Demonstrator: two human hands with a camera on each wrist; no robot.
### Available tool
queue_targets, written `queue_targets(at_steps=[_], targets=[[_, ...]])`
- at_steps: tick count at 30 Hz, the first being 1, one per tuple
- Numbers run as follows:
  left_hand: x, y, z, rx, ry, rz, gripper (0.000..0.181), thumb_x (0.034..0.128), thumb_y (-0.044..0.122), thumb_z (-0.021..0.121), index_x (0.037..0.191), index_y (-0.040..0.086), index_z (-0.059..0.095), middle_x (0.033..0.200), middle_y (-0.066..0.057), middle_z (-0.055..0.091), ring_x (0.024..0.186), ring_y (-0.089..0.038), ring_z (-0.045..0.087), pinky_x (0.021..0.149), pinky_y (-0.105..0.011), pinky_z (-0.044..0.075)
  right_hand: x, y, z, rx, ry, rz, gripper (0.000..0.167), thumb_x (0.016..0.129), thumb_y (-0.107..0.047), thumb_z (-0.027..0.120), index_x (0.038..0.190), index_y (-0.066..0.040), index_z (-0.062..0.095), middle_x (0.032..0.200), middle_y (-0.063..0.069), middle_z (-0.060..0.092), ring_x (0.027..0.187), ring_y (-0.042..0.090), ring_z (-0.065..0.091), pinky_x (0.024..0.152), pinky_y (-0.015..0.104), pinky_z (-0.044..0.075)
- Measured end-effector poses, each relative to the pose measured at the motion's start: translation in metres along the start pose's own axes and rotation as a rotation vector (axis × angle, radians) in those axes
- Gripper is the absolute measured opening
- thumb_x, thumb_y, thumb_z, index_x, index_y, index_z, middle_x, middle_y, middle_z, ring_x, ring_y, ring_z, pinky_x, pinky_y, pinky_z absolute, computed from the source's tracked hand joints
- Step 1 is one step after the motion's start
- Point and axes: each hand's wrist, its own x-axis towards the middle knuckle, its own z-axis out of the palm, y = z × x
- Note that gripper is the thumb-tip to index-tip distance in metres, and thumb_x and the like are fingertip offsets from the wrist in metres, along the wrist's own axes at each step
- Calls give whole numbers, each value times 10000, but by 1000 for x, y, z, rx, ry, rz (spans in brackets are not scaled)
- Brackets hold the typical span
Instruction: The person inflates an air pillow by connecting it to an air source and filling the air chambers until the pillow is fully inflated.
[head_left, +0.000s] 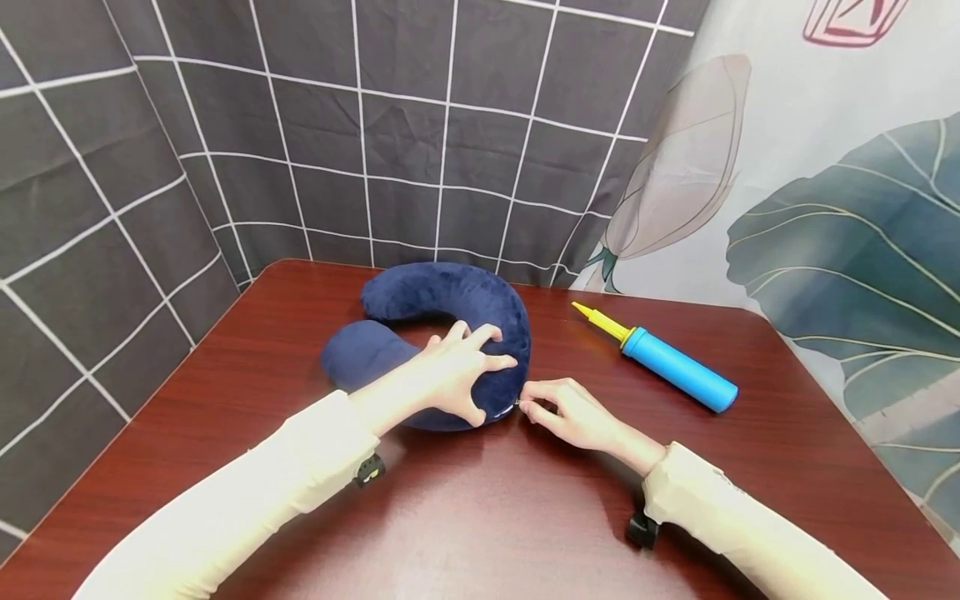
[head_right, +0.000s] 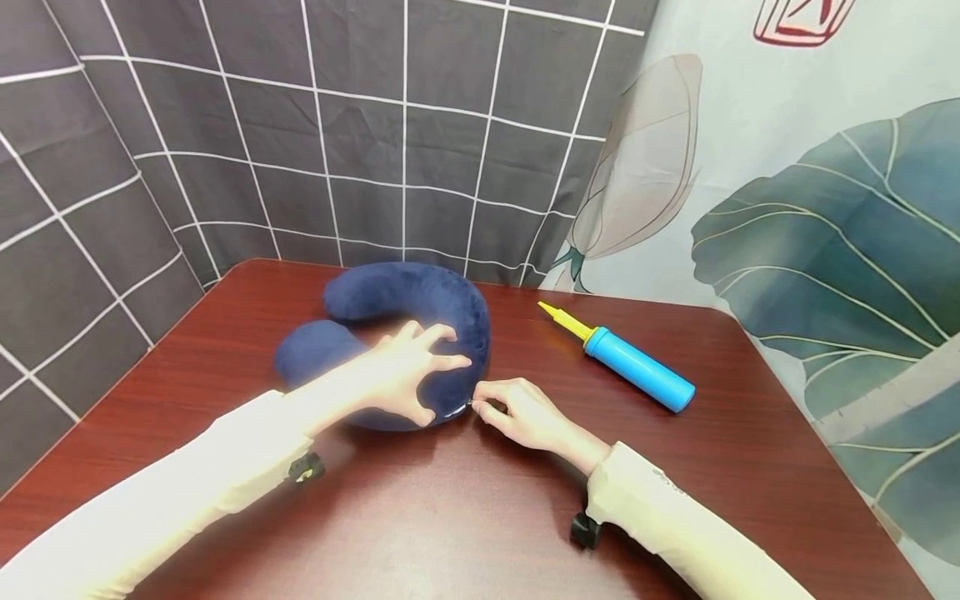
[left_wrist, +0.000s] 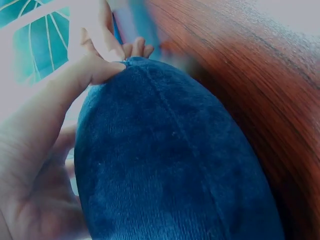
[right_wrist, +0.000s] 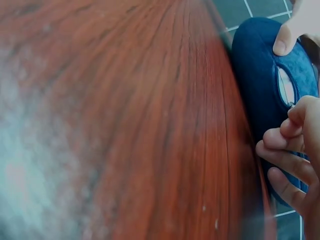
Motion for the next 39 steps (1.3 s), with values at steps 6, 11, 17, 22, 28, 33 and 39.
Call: queue_targets(at_steps=[6,11,17,22,28,33,39], targets=[[-2,12,13,48,131,-55,719,713,565,776,1370,356,567,1491,-32,411,1224,-339,437,840,-541,473,-2,1,1,39,-13,9,127,986,-128,573,880,-164,634,724,-132,550,699,-19,515,660,222,466],[0,26,28,123,281,-121,658,728,587,744,1312,314,612,1440,-52,480,1177,-361,470,824,-562,444,-4,0,1,62,-13,11,107,984,-120,576,921,-159,652,738,-122,577,709,-18,528,677,220,480],[5,31,36,225,345,-175,628,726,600,752,1278,330,623,1398,-21,509,1133,-346,498,802,-525,446,-3,-1,1,54,6,7,114,979,-117,583,893,-160,645,727,-127,567,704,-12,532,666,250,487],[4,29,38,238,354,-187,611,750,591,744,1289,337,611,1400,-9,500,1121,-341,503,785,-507,450,0,-5,4,41,11,20,126,987,-136,578,880,-164,640,731,-131,566,709,-8,532,673,243,481],[1,25,34,176,349,-174,595,739,549,777,1270,323,633,1399,-29,489,1134,-353,482,778,-511,452,1,-14,10,17,39,22,123,990,-143,577,892,-167,647,732,-138,567,696,-16,520,665,216,471],[-1,20,26,84,278,-144,636,727,514,796,1303,306,625,1446,-54,448,1181,-379,455,802,-532,453,2,-16,13,30,34,-2,146,1005,-161,557,887,-163,643,736,-121,580,693,-20,517,655,250,491],[-4,5,14,-87,153,-40,708,740,491,823,1383,356,561,1502,-53,383,1209,-379,425,873,-544,440,-1,-14,10,101,8,8,155,1004,-148,558,869,-154,635,725,-48,614,677,-3,525,658,212,480]])
